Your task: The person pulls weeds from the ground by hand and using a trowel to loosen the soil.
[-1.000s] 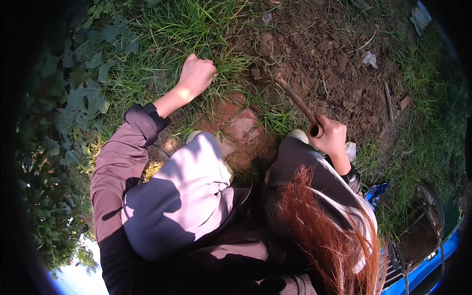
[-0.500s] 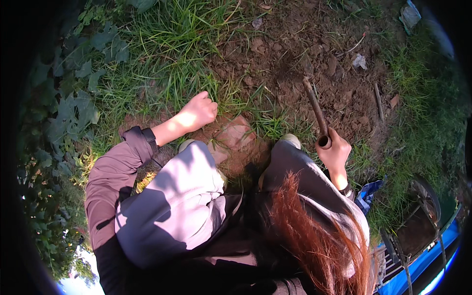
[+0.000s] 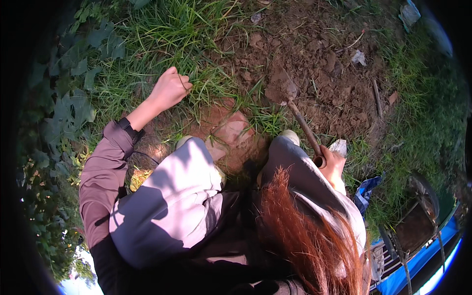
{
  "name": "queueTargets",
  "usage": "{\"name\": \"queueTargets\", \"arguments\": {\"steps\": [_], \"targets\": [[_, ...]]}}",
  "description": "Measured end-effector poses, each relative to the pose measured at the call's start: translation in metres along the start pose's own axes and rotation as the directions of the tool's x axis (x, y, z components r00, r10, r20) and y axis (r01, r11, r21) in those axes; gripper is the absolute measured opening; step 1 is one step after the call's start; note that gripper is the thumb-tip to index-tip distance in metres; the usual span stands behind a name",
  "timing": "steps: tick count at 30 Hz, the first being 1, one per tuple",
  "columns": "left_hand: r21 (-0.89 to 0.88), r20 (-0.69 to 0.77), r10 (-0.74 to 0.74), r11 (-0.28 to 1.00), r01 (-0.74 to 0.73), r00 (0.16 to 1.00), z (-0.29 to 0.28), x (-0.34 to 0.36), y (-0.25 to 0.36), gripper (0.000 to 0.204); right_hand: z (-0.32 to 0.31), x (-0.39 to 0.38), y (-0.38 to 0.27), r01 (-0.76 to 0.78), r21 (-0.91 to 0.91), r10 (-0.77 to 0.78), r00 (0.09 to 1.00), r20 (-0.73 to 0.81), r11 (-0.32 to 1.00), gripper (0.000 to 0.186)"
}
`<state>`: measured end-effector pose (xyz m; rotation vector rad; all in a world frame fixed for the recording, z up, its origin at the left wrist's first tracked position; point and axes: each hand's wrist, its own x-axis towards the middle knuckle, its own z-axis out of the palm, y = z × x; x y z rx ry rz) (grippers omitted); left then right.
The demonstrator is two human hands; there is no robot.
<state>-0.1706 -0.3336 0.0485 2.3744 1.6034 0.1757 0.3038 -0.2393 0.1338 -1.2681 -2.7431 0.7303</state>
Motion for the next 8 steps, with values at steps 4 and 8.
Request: {"name": "queueTargets", "arguments": {"steps": [4,8], "targets": [[0.096,0.082,0.179,0.978,-0.187,0.98,0.009,0.002,0.009,0.007,0.035,0.009,0.004,0.111,0.097,-0.117,0.991,0.059,0.989,0.021],[0.041,0.043,0.155,0.987,-0.157,0.987,0.007,0.009,0.013,0.006,0.075,0.03,0.0,0.18,0.056,-0.181,0.983,0.015,0.982,0.026]]}}
